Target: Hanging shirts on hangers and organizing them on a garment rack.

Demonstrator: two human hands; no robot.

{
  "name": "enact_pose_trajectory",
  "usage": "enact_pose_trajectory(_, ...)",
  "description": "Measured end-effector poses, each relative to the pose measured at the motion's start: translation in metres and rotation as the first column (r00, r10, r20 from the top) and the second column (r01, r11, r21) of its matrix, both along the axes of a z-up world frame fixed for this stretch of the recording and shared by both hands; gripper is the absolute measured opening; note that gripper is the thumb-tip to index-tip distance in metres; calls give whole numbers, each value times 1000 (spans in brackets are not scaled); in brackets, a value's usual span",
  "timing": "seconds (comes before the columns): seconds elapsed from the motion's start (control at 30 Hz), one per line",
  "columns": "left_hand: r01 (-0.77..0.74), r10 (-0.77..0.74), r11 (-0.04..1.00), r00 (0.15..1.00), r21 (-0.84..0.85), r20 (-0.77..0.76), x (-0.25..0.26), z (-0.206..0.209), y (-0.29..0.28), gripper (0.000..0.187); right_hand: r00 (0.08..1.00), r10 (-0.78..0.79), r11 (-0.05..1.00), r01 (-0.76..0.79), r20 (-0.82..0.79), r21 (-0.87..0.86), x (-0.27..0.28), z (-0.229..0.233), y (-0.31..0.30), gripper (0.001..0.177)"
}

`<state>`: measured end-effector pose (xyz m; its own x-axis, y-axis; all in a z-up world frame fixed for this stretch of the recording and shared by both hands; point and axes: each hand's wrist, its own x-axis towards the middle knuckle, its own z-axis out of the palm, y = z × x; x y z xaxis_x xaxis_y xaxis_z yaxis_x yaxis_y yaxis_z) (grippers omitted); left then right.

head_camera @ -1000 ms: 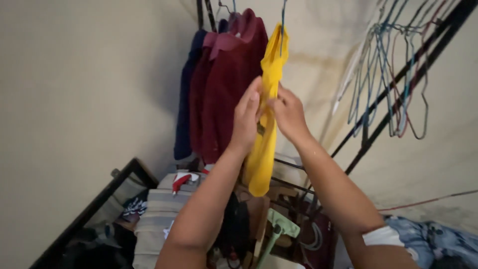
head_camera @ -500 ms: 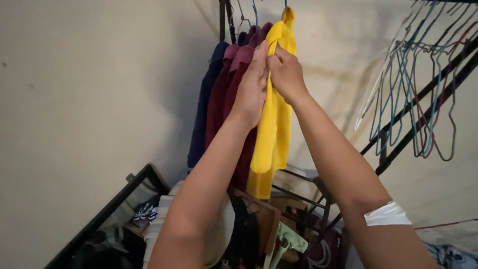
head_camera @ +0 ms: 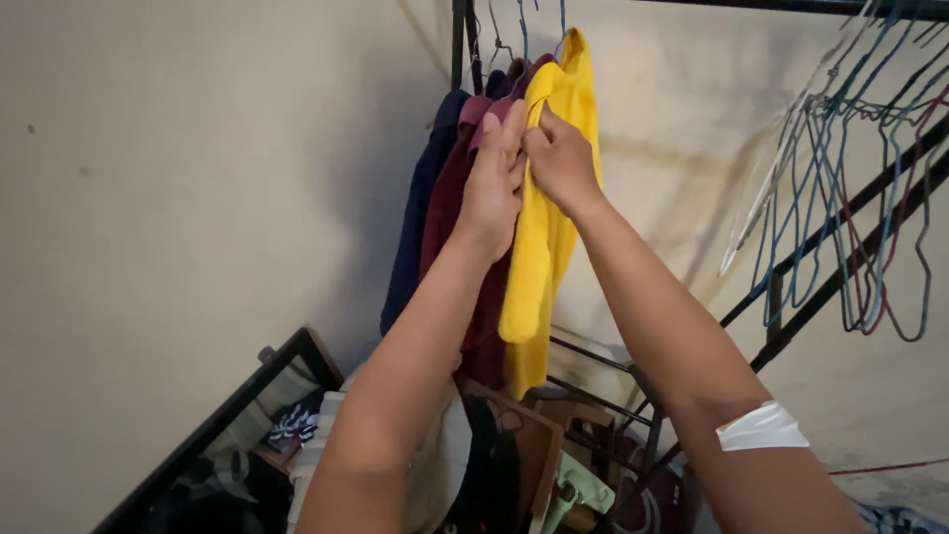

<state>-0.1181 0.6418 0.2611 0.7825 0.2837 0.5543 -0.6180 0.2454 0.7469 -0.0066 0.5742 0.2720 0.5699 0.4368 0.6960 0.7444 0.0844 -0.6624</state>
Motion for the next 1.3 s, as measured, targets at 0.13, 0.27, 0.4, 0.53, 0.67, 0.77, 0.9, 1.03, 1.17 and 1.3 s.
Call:
enact_pose_trajectory(0.13, -54, 54, 999, 987, 1, -153, -13, 9, -1, 77, 998, -59, 998, 60, 32, -14, 1, -5, 10, 35)
enact_pose_trajectory(0.27, -75, 77, 997, 984, 20, -161, -11, 2, 7, 79, 996, -78, 997, 79, 40, -28, -3, -6, 15, 29)
enact_pose_trajectory(0.4, -71, 75, 997, 986, 37, -146, -12, -2, 11, 80, 995, -98, 994, 97, -10, -49, -7, -10, 17, 29)
enact_pose_trajectory(0.53, -99, 106, 994, 964, 43, -246, -22, 4, 2, 84, 992, -121, 992, 123, 43, -33, -6, -18, 19, 30)
enact_pose_trajectory(0.67, -113, 126, 992, 953, 63, -276, -19, -1, 4, 84, 993, -105, 994, 106, 53, -9, -4, -24, 22, 33)
enact_pose_trajectory(0.77, -111, 120, 993, 954, 46, -274, -15, -6, 7, 84, 991, -136, 990, 136, 12, -38, -6, -25, 22, 35)
enact_pose_trajectory(0.9, -111, 116, 993, 964, 34, -237, -15, -11, 10, 84, 992, -121, 992, 121, -17, -41, -5, -28, 25, 40)
enact_pose_trajectory(1.03, -100, 102, 995, 972, 19, -214, -13, -15, 12, 82, 989, -146, 986, 145, -7, -76, -12, -24, 22, 46)
enact_pose_trajectory(1.17, -77, 74, 996, 995, -37, -70, -4, -20, 16, 81, 966, -140, 976, 98, -217, -195, -44, 4, 6, 59)
enact_pose_trajectory(1.3, -98, 98, 995, 995, -9, 1, -9, -6, 9, 78, 978, -204, 915, 176, -40, -362, 5, -13, 25, 58)
